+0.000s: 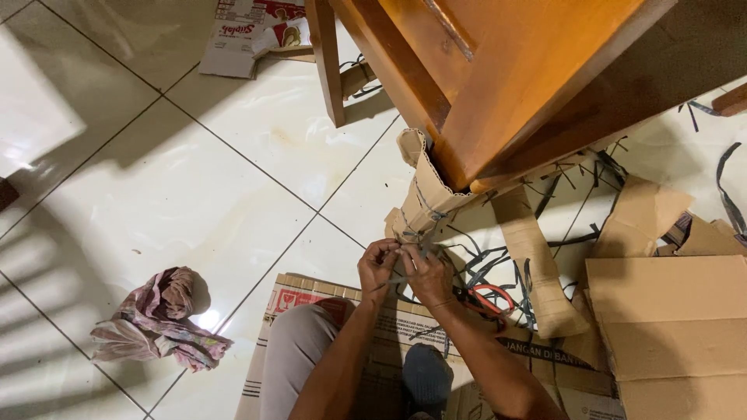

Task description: Wrapping wooden chair legs with cardboard and securing them with plastic ties

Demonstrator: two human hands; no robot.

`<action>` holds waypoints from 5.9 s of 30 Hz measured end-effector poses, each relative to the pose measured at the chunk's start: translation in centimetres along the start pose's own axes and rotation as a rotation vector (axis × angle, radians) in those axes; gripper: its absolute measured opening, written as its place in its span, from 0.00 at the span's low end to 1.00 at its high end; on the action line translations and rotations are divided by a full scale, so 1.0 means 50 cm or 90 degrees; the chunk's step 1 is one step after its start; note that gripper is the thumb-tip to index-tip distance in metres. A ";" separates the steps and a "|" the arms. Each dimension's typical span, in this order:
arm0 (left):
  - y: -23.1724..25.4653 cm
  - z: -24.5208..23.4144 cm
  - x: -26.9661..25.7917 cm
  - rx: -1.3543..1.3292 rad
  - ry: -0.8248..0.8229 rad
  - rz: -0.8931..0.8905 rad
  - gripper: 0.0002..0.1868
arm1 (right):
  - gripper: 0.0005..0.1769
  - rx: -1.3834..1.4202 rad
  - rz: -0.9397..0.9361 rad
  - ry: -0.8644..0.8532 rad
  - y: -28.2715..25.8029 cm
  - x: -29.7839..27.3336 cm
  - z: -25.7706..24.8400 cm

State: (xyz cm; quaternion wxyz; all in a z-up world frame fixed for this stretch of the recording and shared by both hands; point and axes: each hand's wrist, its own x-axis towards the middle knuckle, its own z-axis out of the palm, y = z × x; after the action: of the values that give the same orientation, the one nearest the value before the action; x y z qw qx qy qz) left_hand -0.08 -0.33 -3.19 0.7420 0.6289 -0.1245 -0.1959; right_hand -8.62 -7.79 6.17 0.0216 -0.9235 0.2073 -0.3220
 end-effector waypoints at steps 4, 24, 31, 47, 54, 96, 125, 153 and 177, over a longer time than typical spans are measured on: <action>0.034 0.002 -0.008 -0.012 0.007 -0.013 0.05 | 0.06 -0.043 -0.055 0.013 0.024 -0.007 -0.002; 0.049 0.013 -0.015 -0.065 0.050 -0.107 0.08 | 0.05 0.117 0.057 -0.112 0.040 -0.049 0.052; 0.033 0.012 -0.001 -0.072 0.078 -0.141 0.10 | 0.04 0.159 0.082 -0.139 0.030 -0.044 0.046; 0.023 0.016 0.004 -0.139 0.109 -0.156 0.10 | 0.10 0.125 0.109 -0.133 0.039 -0.063 0.066; 0.050 0.012 0.002 -0.185 0.096 -0.146 0.13 | 0.08 0.071 0.005 -0.088 0.051 -0.082 0.070; 0.068 0.022 0.013 -0.041 0.079 -0.082 0.16 | 0.05 0.108 0.158 -0.119 0.048 -0.044 0.006; 0.022 0.031 0.000 -0.032 0.109 -0.188 0.11 | 0.07 0.237 0.333 -0.204 0.006 -0.089 -0.029; 0.114 0.062 -0.073 -0.197 0.099 -0.385 0.11 | 0.23 0.414 0.289 -0.186 0.009 -0.193 -0.060; 0.022 0.045 -0.134 -0.125 0.138 -0.300 0.04 | 0.30 -0.084 0.268 -0.329 0.221 -0.241 -0.143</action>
State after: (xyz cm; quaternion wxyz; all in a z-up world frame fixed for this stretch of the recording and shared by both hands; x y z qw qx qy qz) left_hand -6.89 0.85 -1.28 0.7422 0.5832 0.1248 -0.3058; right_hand -25.54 -12.40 2.85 0.0798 -0.9110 0.4013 -0.0518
